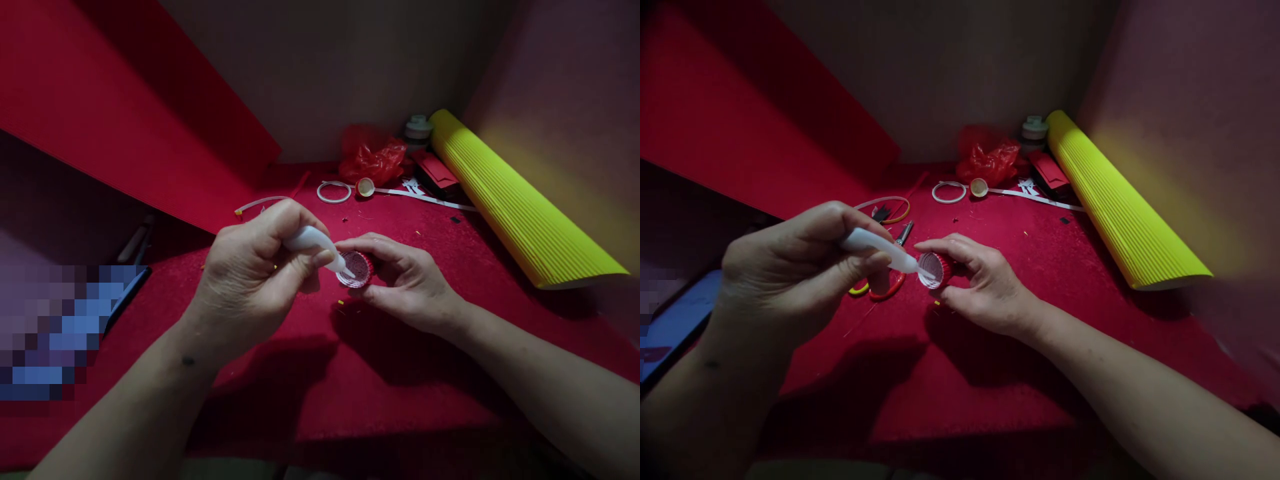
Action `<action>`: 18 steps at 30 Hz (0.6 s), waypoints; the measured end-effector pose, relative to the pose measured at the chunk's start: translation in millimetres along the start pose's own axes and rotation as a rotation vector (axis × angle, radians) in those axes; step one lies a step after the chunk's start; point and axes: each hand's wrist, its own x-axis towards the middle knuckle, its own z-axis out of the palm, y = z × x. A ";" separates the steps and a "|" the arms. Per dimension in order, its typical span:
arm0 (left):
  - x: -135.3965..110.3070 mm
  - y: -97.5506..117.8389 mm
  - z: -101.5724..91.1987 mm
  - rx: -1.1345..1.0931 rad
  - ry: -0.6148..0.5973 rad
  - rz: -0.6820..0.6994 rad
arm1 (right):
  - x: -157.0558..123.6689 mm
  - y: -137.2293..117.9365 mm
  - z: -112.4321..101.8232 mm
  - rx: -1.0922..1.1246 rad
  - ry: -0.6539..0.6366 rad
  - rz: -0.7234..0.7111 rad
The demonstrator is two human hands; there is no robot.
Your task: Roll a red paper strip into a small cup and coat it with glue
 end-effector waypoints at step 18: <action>7.2 5.4 -4.8 -0.271 -0.027 -0.253 | -1.4 -1.4 -0.6 0.248 -0.001 0.214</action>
